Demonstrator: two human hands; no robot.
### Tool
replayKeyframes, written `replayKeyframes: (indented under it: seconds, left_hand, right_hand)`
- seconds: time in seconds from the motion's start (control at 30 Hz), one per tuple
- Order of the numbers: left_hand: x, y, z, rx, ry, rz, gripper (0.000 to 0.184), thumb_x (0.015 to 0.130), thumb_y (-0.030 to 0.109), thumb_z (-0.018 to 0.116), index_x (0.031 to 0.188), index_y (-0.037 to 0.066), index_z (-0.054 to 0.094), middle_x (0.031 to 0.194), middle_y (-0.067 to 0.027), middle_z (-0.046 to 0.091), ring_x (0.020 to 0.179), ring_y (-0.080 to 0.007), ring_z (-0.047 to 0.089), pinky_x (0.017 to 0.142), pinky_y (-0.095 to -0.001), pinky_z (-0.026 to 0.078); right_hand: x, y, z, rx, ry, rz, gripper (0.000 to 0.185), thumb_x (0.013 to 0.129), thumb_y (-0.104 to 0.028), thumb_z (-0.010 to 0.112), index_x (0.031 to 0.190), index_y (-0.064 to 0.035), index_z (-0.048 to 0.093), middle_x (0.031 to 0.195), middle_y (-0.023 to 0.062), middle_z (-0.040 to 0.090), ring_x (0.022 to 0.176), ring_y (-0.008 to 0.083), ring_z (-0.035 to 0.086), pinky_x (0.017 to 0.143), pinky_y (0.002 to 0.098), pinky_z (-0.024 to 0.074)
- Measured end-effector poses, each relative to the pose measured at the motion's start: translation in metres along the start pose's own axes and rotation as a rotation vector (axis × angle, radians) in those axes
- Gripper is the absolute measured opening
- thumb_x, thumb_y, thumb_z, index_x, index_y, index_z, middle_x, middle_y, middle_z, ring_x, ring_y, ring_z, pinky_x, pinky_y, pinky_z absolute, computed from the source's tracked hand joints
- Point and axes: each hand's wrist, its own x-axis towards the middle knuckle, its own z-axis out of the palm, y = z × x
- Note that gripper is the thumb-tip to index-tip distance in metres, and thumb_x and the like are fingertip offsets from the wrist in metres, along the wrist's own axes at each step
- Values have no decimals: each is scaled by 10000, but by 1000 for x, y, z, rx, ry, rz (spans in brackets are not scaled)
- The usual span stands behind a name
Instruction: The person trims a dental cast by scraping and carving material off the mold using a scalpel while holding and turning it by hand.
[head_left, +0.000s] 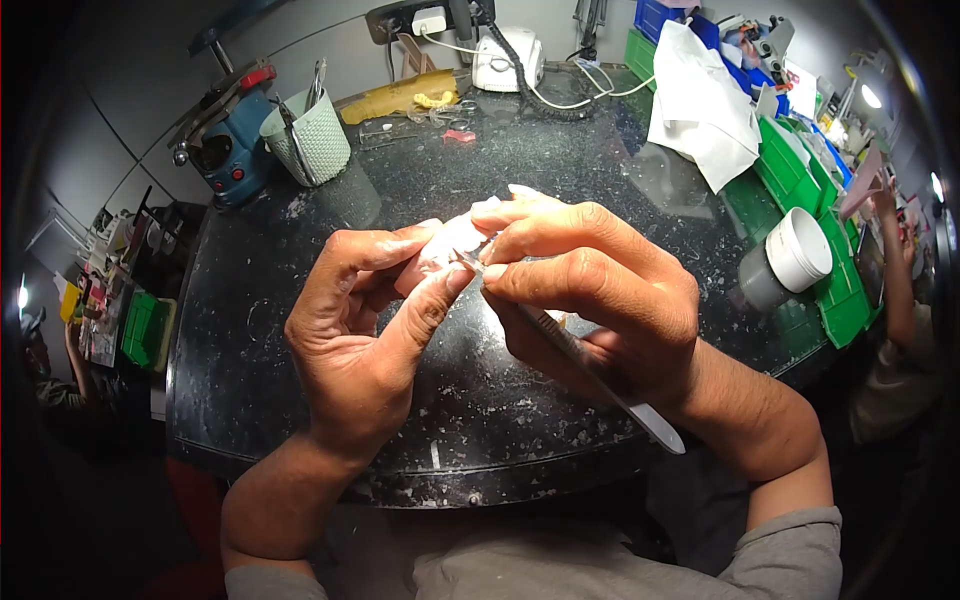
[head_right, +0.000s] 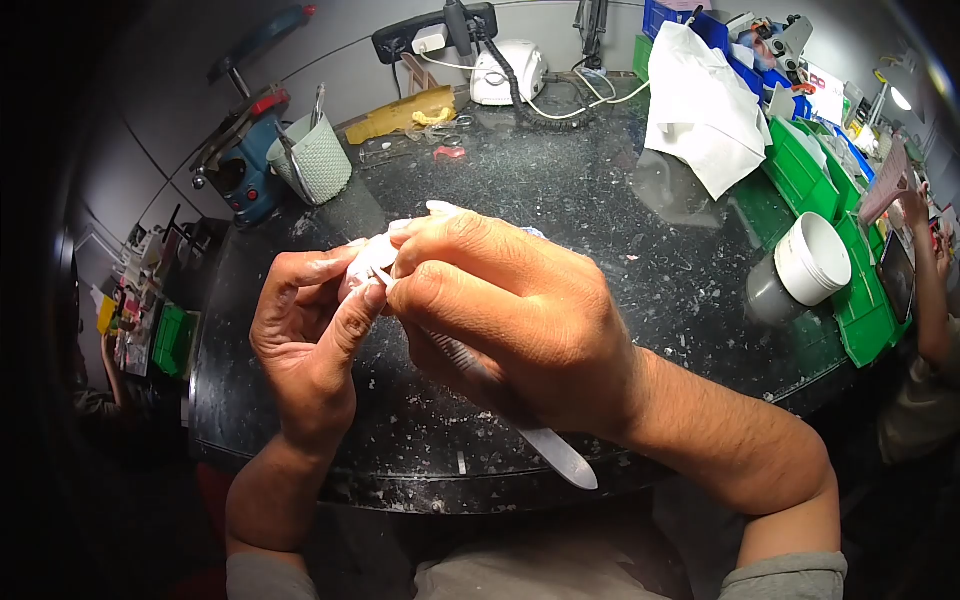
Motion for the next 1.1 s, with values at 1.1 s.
replayKeyframes:
  seconds: [1.1]
  left_hand:
    - [-7, 0, 6, -11, 28, -7, 236, 918, -73, 690, 1103, -19, 554, 1131, -142, 652, 1062, -161, 660, 956, -290, 544]
  right_hand:
    - [-5, -12, 4, -39, -23, 69, 225, 723, 89, 774, 891, 16, 643, 935, 144, 648, 969, 339, 726, 807, 414, 601]
